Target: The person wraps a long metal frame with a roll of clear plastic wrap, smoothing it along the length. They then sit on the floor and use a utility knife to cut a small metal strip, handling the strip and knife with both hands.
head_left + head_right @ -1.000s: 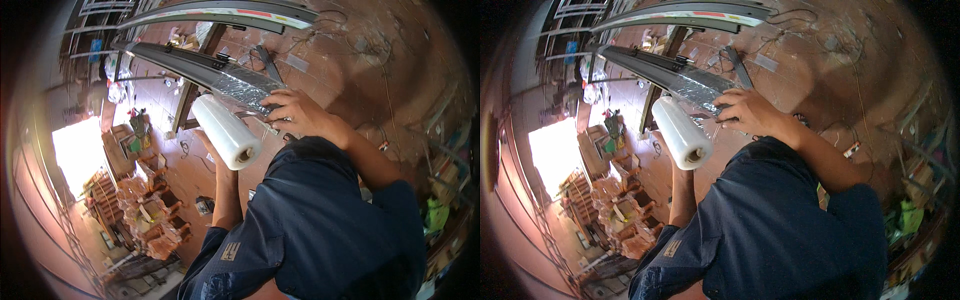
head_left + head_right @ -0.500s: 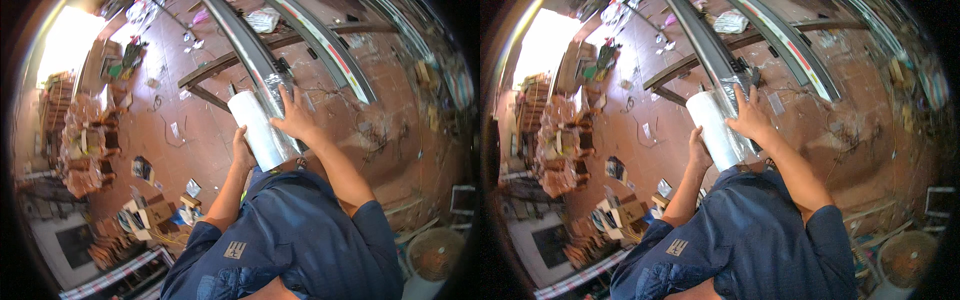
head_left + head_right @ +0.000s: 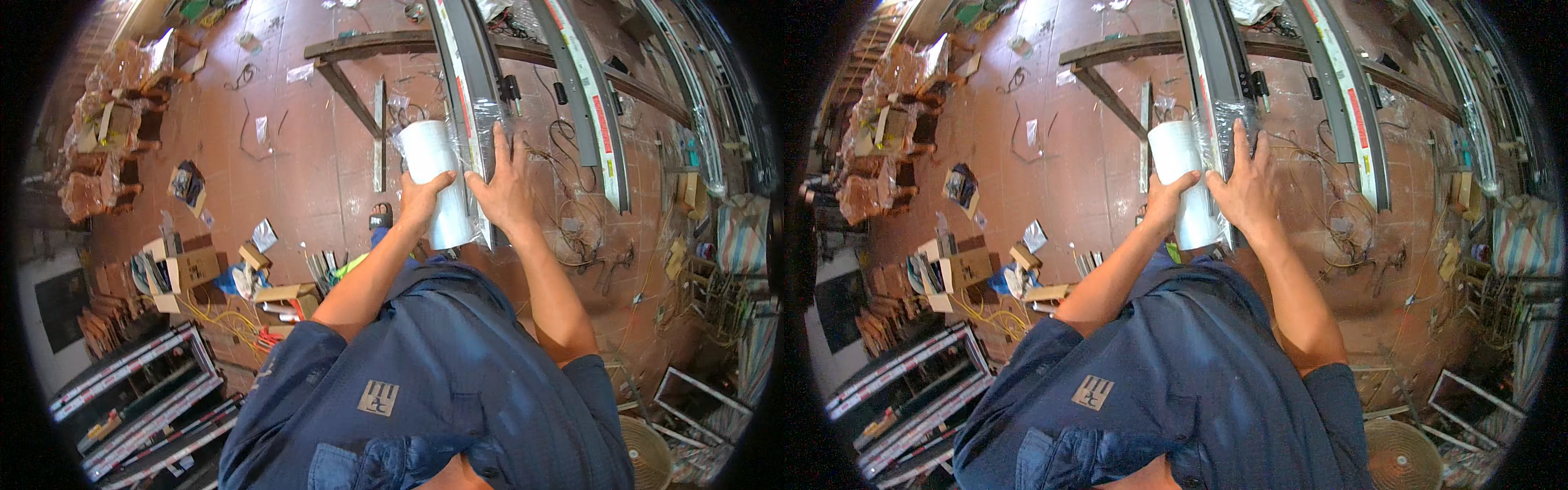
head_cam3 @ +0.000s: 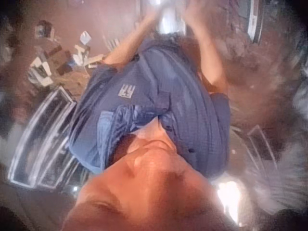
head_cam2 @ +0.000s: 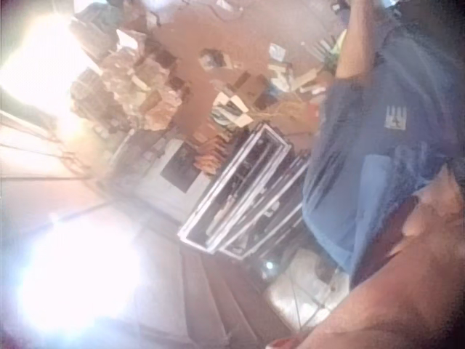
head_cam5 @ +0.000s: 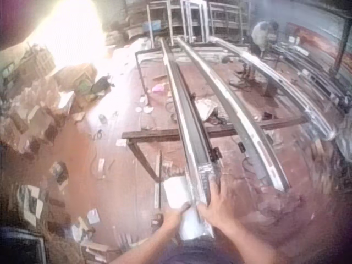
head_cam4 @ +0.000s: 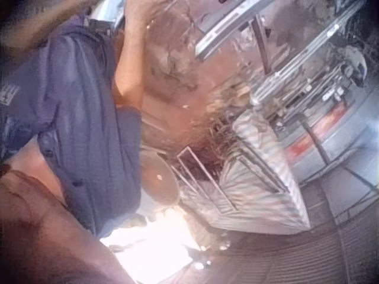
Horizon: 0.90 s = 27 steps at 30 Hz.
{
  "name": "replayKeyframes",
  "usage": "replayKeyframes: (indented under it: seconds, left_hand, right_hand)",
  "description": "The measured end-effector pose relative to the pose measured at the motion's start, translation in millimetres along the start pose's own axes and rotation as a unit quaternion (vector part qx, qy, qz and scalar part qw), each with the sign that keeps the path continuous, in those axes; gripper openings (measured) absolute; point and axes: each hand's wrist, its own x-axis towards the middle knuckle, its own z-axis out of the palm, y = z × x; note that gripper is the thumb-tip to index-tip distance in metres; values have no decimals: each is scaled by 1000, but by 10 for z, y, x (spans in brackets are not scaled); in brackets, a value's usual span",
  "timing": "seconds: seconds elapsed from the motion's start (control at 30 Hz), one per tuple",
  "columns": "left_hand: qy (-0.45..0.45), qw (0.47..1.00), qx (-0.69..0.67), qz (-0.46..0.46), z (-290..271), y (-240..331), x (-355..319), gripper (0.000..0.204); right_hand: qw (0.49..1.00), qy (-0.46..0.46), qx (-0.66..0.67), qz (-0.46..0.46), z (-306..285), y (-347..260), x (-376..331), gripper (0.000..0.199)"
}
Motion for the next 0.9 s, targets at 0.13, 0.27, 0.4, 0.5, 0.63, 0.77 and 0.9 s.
replayKeyframes:
  seconds: [0.13,0.27,0.4,0.5,0.63,0.77,0.9]
  left_hand:
    - [37,998,44,-15,-36,-148,87,56]
    - [118,989,51,-75,132,82,-64,54]
    - [21,993,18,-115,-57,-177,211,57]
    - [49,984,49,-163,45,-488,570,57]
    - [82,977,118,-157,275,-165,605,54]
    - [53,972,165,-158,237,-828,969,69]
    - [108,913,349,-182,159,-1972,1240,73]
  right_hand:
    - [999,-11,-49,-3,2,-59,3,100]
    - [999,-30,-12,12,-72,-16,68,106]
    - [999,-28,-14,-12,-15,11,73,107]
    - [999,-33,-10,-31,18,-16,97,104]
    - [999,-34,-21,-32,-14,-28,109,104]
    - [998,-62,-12,-10,-47,-109,110,102]
    - [997,-71,33,16,-27,-29,91,102]
